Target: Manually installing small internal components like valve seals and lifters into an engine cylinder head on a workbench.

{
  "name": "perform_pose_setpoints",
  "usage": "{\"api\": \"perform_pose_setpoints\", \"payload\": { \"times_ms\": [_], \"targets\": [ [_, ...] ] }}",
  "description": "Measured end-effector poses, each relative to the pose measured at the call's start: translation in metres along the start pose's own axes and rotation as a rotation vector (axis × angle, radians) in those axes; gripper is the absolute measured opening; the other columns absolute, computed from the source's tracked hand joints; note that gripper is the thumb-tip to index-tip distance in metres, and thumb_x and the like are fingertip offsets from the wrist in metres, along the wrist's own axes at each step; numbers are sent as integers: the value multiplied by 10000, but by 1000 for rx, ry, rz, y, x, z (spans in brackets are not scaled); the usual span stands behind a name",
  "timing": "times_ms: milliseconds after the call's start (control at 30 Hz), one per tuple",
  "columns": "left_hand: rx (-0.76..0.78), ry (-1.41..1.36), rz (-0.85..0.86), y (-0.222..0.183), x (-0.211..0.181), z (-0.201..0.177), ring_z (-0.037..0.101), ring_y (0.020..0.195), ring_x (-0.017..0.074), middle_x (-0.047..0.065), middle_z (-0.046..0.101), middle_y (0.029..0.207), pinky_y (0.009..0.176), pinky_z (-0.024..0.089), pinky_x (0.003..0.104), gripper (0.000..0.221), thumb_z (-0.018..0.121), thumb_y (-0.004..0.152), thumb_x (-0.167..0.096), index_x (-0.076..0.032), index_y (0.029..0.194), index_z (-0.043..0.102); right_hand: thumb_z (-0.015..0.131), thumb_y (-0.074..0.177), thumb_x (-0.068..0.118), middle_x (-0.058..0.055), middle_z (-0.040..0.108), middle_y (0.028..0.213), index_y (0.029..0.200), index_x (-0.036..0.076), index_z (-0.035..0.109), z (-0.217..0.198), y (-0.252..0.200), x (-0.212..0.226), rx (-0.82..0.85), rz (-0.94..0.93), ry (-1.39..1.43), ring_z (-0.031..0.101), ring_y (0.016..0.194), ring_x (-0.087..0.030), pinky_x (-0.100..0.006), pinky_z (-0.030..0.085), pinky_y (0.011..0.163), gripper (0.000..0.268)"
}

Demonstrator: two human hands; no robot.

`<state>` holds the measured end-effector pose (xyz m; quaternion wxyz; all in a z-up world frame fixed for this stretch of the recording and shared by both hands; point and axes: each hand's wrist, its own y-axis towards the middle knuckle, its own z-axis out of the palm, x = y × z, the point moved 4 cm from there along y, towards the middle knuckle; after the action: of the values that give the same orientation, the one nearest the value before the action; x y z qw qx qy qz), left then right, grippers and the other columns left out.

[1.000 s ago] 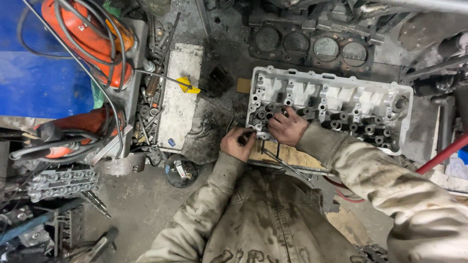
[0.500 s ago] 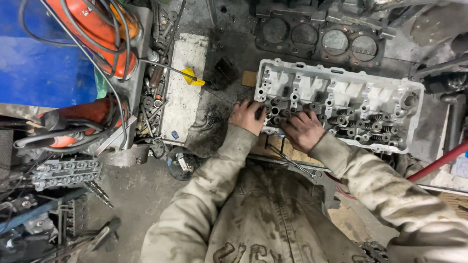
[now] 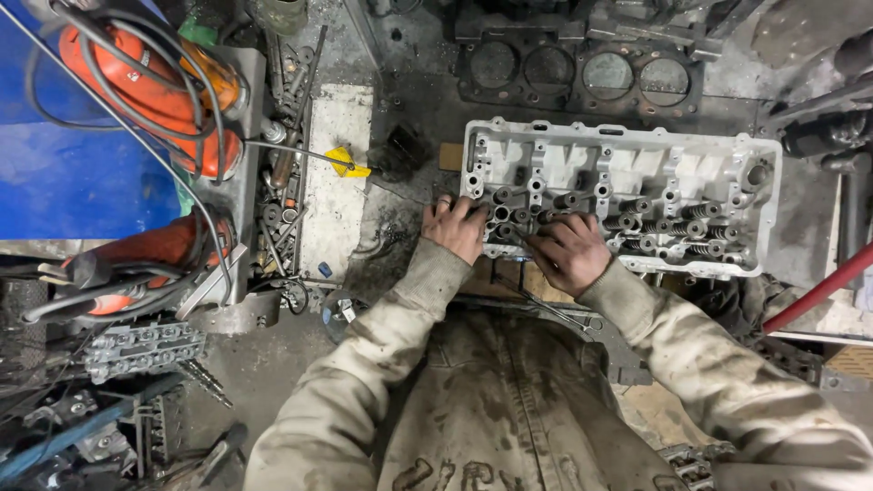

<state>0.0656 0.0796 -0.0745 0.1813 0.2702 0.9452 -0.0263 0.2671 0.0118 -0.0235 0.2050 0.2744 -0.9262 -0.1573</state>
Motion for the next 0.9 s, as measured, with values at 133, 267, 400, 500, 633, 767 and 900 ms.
{"api": "perform_pose_setpoints", "payload": {
  "times_ms": [133,267,400,500,633,767,900],
  "targets": [
    [-81,-13,-20,-1,2,4,559,1185,341,32,624,1211,976,436,563,296,708,876,-228,-199,1169,746,812,817,141,-53,670,1009,1075,111,771,3,1,-1,-5,29,10,618,1004,-268,-428,443,822,264],
    [-39,-104,-124,7,5,7,552,1195,350,40,650,1189,987,440,545,241,714,893,-270,-184,1118,732,808,825,143,-57,672,1014,1070,115,768,3,3,-6,-17,68,17,615,993,-266,-425,449,829,250],
    [-34,-41,-88,6,6,12,574,1192,324,43,658,1153,971,441,546,232,694,887,-253,-166,1099,733,802,822,128,-52,679,1007,1079,112,776,2,4,-4,-22,56,23,618,989,-258,-421,458,839,259],
    [-76,-39,-34,5,8,11,603,1112,329,83,678,1116,929,428,563,257,676,878,-234,-143,1108,745,808,827,127,-49,679,1000,1076,108,776,3,2,-4,-32,52,23,625,995,-257,-415,457,832,252],
    [-16,-124,-55,-6,25,-22,627,1049,294,88,712,1096,1008,416,545,220,646,989,-260,-140,1144,746,811,835,122,-51,683,1002,1074,99,770,3,1,5,-48,55,37,628,995,-258,-412,451,827,244],
    [-219,-257,-370,-52,86,-42,683,1048,319,119,737,1148,977,524,448,211,657,984,-244,-133,1128,764,763,823,86,-85,690,1008,1112,59,760,25,8,37,-40,8,246,640,938,-266,-396,510,778,290],
    [-152,-286,-629,-117,149,3,669,1034,410,174,709,1180,901,556,480,272,713,892,-256,-167,1144,766,751,891,158,-130,677,1062,1189,74,719,85,24,115,134,107,546,688,929,-316,-395,598,789,311]
  ]
}}
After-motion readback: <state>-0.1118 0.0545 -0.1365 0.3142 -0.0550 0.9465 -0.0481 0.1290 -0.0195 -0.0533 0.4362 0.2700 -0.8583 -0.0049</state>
